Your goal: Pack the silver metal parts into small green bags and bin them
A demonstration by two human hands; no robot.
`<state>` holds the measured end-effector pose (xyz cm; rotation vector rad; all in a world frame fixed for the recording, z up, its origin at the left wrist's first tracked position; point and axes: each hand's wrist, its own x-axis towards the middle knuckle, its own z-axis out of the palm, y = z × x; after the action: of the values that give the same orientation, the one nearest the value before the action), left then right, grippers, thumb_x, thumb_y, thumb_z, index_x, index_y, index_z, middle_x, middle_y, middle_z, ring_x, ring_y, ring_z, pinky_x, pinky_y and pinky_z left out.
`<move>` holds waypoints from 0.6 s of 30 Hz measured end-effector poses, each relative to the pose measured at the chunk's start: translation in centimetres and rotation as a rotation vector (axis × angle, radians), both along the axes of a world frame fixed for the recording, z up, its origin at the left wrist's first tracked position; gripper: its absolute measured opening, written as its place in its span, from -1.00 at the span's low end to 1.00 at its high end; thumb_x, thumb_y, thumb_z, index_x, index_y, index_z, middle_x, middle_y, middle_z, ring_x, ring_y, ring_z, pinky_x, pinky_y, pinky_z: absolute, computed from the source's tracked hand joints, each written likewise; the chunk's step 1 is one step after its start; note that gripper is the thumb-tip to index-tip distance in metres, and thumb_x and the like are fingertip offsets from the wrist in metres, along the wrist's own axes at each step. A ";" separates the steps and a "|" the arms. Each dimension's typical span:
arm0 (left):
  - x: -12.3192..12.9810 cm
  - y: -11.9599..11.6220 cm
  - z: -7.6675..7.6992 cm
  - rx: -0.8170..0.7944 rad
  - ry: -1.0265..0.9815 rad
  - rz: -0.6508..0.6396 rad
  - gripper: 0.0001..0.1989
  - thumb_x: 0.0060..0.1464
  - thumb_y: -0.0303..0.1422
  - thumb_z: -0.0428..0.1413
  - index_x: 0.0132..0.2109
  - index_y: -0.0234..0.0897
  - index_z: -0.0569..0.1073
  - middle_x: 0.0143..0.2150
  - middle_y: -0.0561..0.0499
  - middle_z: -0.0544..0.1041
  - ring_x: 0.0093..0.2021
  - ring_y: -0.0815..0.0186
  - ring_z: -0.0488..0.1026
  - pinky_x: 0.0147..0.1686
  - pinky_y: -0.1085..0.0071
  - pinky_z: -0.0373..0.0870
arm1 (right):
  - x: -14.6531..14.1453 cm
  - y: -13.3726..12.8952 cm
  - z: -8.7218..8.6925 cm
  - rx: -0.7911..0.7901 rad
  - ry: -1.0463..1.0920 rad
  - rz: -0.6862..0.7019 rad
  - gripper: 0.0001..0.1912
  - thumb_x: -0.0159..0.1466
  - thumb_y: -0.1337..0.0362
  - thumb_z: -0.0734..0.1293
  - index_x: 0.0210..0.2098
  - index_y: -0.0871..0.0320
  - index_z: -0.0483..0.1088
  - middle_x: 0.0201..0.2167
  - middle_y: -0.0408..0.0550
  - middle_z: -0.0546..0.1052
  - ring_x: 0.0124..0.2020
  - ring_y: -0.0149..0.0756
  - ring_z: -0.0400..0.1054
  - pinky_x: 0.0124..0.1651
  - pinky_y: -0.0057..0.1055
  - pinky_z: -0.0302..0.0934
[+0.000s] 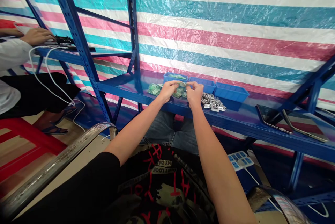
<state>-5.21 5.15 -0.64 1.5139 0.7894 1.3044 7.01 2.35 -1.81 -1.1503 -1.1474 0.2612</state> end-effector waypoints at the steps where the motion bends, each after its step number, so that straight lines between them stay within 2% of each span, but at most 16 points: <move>1: -0.1 -0.2 0.2 -0.029 -0.020 -0.031 -0.66 0.01 -0.54 -0.03 -0.10 -0.39 0.53 -0.44 0.00 0.49 -0.46 0.41 0.37 -0.30 0.46 0.34 | 0.0 0.0 0.0 0.000 0.018 0.001 -0.78 0.00 0.25 0.24 -0.37 0.20 0.41 -0.41 -0.12 0.35 -0.38 -0.41 0.20 -0.24 -0.42 0.15; 4: -0.4 -0.9 0.8 -0.101 -0.081 -0.111 -0.66 0.00 -0.53 -0.05 -0.11 -0.42 0.51 -0.36 -0.07 0.54 -0.37 0.37 0.47 -0.24 0.44 0.40 | -0.2 -0.2 0.1 -0.017 0.090 0.054 -0.78 -0.03 0.29 0.21 -0.40 0.20 0.41 -0.51 -0.16 0.35 -0.48 -0.45 0.15 -0.37 -0.46 0.11; 7: -0.6 -1.1 1.0 -0.128 -0.114 -0.146 -0.71 0.05 -0.46 -0.08 -0.24 -0.40 0.53 -0.22 -0.14 0.56 -0.24 0.33 0.50 -0.17 0.45 0.41 | -0.3 -0.5 0.1 -0.034 0.155 0.058 -0.74 -0.07 0.33 0.14 -0.46 0.23 0.42 -0.57 -0.16 0.34 -0.54 -0.47 0.10 -0.44 -0.48 0.04; 9: -0.5 -1.0 0.8 -0.117 -0.111 -0.139 -0.75 0.05 -0.44 -0.05 -0.34 -0.40 0.53 -0.24 -0.14 0.56 -0.25 0.34 0.49 -0.18 0.47 0.40 | -0.3 -0.7 0.2 -0.039 0.191 0.049 -0.72 -0.09 0.35 0.12 -0.47 0.24 0.42 -0.58 -0.15 0.34 -0.54 -0.47 0.09 -0.44 -0.48 0.03; 11: -0.3 -0.7 0.5 -0.085 -0.095 -0.105 -0.83 -0.02 -0.50 0.02 -0.36 -0.40 0.52 -0.36 -0.07 0.54 -0.36 0.39 0.45 -0.26 0.50 0.38 | -0.4 -0.7 0.3 -0.038 0.205 0.063 -0.70 -0.10 0.36 0.14 -0.43 0.25 0.43 -0.55 -0.15 0.36 -0.52 -0.47 0.13 -0.42 -0.48 0.06; 12: -0.2 -0.6 0.3 -0.064 -0.087 -0.080 -0.84 -0.06 -0.54 0.05 -0.32 -0.39 0.52 -0.43 -0.01 0.51 -0.43 0.43 0.42 -0.30 0.51 0.36 | -0.4 -0.8 0.4 -0.037 0.204 0.077 -0.69 -0.11 0.37 0.15 -0.40 0.24 0.43 -0.53 -0.16 0.37 -0.50 -0.47 0.16 -0.41 -0.49 0.07; 14: 0.0 -0.2 -0.1 -0.022 -0.077 -0.024 -0.69 -0.11 -0.62 0.05 -0.18 -0.35 0.50 -0.52 0.10 0.42 -0.52 0.47 0.33 -0.39 0.54 0.30 | -0.5 -0.7 0.5 -0.040 0.198 0.099 -0.63 -0.13 0.39 0.19 -0.31 0.23 0.40 -0.52 -0.19 0.38 -0.49 -0.47 0.20 -0.40 -0.50 0.09; 16: 0.0 0.0 -0.3 0.016 -0.075 0.027 -0.56 -0.11 -0.66 0.03 -0.05 -0.31 0.44 -0.52 0.14 0.40 -0.52 0.48 0.32 -0.42 0.56 0.26 | -0.6 -0.6 0.5 -0.056 0.201 0.103 -0.58 -0.14 0.40 0.22 -0.24 0.21 0.35 -0.53 -0.23 0.36 -0.50 -0.47 0.20 -0.40 -0.50 0.10; 18: 0.0 0.2 -0.3 0.046 -0.073 0.068 -0.52 -0.08 -0.67 0.00 0.02 -0.31 0.39 -0.45 0.11 0.43 -0.46 0.48 0.35 -0.40 0.58 0.26 | -0.6 -0.5 0.4 -0.081 0.205 0.097 -0.58 -0.14 0.39 0.25 -0.22 0.22 0.32 -0.56 -0.25 0.35 -0.53 -0.46 0.19 -0.41 -0.48 0.11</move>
<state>-5.25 5.38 -0.98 1.4776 0.7744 1.4293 6.44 1.87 -1.39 -1.1119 -1.0196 0.4937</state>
